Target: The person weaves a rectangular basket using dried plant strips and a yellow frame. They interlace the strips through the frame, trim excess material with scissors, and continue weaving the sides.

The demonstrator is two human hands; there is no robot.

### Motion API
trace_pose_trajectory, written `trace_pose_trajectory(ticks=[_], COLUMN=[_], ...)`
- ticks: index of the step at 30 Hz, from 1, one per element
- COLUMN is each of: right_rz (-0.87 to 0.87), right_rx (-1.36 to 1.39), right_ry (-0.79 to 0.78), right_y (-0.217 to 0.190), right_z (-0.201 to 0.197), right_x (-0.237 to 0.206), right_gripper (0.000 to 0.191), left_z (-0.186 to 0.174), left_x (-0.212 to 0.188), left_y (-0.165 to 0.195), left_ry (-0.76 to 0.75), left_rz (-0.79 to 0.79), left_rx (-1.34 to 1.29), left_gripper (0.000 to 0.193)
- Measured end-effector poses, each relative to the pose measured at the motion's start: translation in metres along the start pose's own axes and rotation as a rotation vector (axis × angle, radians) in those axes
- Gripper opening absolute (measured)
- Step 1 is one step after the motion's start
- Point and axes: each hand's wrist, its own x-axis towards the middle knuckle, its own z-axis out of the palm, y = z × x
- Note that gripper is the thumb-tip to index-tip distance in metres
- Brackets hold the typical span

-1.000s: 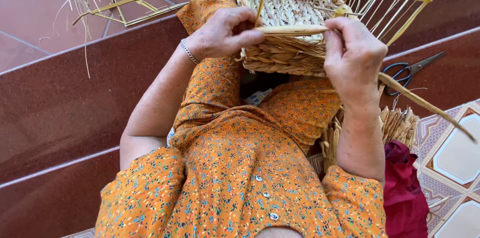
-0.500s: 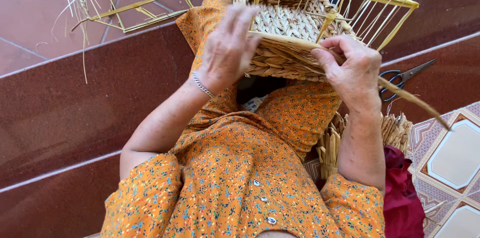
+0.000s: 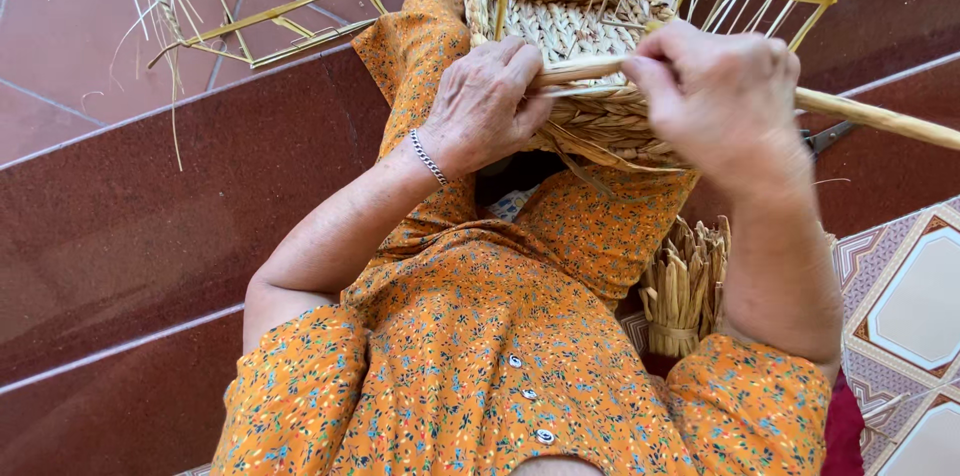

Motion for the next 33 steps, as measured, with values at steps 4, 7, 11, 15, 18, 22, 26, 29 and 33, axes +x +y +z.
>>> trace_pose_trajectory(ticks=[4,7,11,15,18,22,26,29,33], right_rz=[0.212,-0.076,-0.119,-0.017,0.017,-0.061,-0.246,-0.214,-0.150], right_rx=[0.213,0.211,0.045,0.054,0.119,-0.012,-0.228,-0.149,0.169], right_ry=[-0.188,-0.015,0.241,0.192,0.144,0.317,0.581,0.300,0.217], right_y=[0.030,0.027,0.010,0.008,0.004,-0.010,-0.019,-0.021,-0.016], right_z=[0.005,0.033,0.081,0.102,0.101,0.092,0.084,0.088,0.094], right_x=[0.000,-0.007,-0.009,-0.014,-0.028,-0.042,-0.048,-0.052,-0.055], right_gripper=[0.011,0.018,0.027,0.035,0.032,0.022,0.040,0.048,0.016], left_z=[-0.005,-0.012,-0.005,0.006,0.010,0.009,0.011,0.019,0.018], left_x=[-0.002,-0.010,-0.017,-0.013,0.002,0.010,0.019,0.031,0.038], left_y=[0.000,-0.010,-0.021,-0.027,-0.026,-0.018,-0.015,-0.014,-0.017], left_ry=[0.250,0.154,0.173,0.108,0.148,0.156,0.107,-0.073,-0.145], left_rz=[0.188,0.136,0.304,0.274,0.226,0.131,0.182,0.147,0.110], left_rx=[-0.112,-0.295,-0.057,-0.008,-0.020,0.004,0.186,0.300,0.104], left_gripper=[0.037,0.030,0.022,0.021,0.017,0.055,0.037,0.018,0.009])
